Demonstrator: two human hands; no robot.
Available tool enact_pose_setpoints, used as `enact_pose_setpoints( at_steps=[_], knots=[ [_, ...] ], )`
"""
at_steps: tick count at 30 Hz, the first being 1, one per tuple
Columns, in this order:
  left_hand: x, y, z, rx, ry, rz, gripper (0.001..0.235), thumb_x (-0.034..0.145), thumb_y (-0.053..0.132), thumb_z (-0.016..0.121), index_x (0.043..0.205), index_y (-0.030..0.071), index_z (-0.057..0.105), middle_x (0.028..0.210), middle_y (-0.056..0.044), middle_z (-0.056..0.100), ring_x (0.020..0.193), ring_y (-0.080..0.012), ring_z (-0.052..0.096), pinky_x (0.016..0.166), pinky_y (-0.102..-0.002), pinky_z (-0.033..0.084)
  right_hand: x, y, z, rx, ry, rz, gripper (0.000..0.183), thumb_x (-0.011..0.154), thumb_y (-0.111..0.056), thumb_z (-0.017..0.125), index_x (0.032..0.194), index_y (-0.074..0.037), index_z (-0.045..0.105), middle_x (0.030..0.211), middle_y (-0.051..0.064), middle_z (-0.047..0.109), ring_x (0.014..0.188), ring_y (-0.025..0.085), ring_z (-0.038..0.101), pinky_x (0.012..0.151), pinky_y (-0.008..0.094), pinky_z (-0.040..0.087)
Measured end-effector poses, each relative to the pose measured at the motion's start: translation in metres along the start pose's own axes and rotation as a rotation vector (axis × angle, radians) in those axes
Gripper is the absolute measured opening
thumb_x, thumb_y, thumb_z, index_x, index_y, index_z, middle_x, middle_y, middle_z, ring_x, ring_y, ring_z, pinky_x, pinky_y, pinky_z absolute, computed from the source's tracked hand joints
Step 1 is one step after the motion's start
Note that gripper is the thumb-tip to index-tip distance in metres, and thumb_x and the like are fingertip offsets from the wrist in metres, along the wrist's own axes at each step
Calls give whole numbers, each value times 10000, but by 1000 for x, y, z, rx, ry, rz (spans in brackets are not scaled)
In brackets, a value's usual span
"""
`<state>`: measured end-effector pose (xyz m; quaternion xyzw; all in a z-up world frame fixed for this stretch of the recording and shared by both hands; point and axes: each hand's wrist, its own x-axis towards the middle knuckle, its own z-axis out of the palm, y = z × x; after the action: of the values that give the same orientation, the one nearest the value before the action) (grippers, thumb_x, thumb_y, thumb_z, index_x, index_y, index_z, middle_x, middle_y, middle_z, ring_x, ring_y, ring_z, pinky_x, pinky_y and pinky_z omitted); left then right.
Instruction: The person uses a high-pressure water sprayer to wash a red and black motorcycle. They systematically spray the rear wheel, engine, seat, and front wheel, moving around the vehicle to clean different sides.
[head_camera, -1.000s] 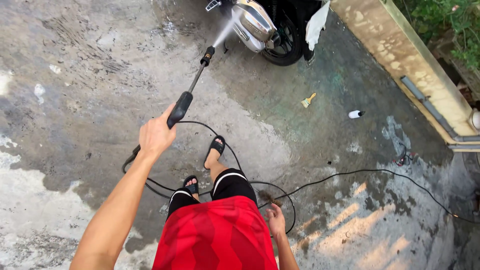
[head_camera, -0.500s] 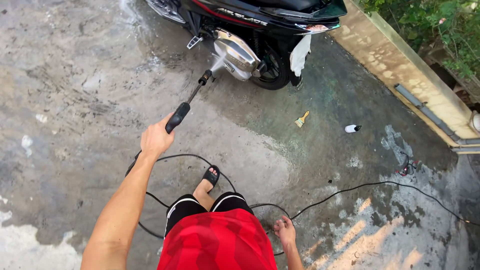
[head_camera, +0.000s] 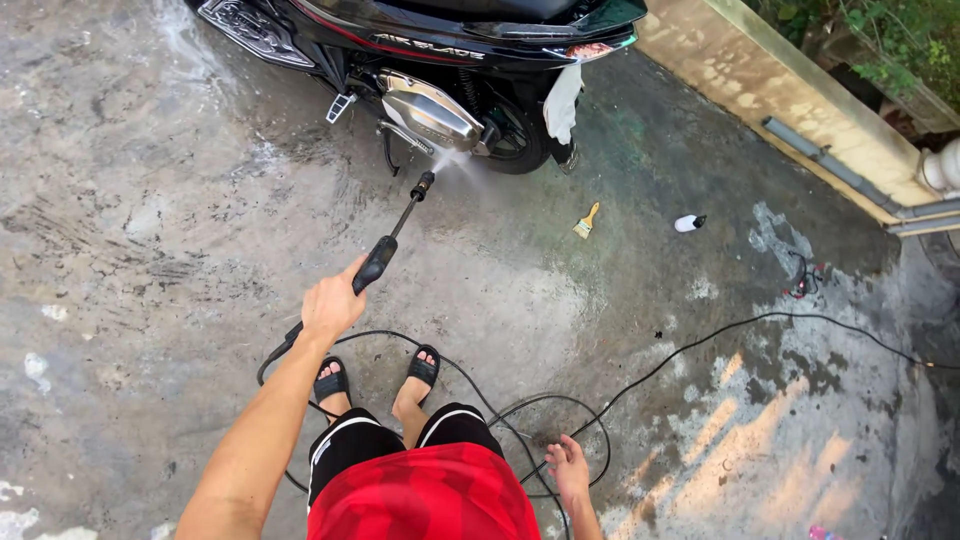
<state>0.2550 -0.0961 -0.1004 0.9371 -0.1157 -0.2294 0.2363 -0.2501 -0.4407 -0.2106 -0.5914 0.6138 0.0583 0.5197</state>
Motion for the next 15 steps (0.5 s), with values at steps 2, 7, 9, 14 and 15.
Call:
enact_pose_setpoints(
  at_steps=[2,7,9,14,15],
  knots=[
    [-1,-6,0,7,-26,15,696,864,251,671,1517,400,480,952,-223,746,912,-445,713,831,-549,559,-14,17,11,9,27,12,446,1019,-201,544,1452,-105,499,1214,80,742,989,168,703,778,322,552],
    [3,-32,-11,-22,-10,62,723,849,278,706,1520,389,464,968,-225,741,930,-447,702,829,-552,552,-38,48,38,8,35,43,471,1000,-155,553,1462,-103,485,1185,84,752,976,188,707,752,358,564],
    [3,-50,-19,-20,-25,8,703,863,283,695,1518,400,469,966,-224,744,935,-443,706,835,-547,554,-50,48,49,11,30,44,470,1004,-166,559,1463,-98,487,1186,81,755,976,188,709,763,357,577],
    [18,-101,-50,-35,30,-109,687,881,272,666,1522,429,475,973,-230,745,949,-442,708,849,-545,553,-14,115,53,101,54,86,511,991,-152,585,1487,-113,471,1185,133,737,940,241,707,727,420,576],
    [19,-110,-57,-63,52,-163,688,875,273,667,1518,433,480,984,-234,741,954,-445,706,851,-546,552,-16,118,53,89,54,81,509,990,-153,579,1487,-113,473,1189,135,741,945,241,717,730,415,588]
  ],
)
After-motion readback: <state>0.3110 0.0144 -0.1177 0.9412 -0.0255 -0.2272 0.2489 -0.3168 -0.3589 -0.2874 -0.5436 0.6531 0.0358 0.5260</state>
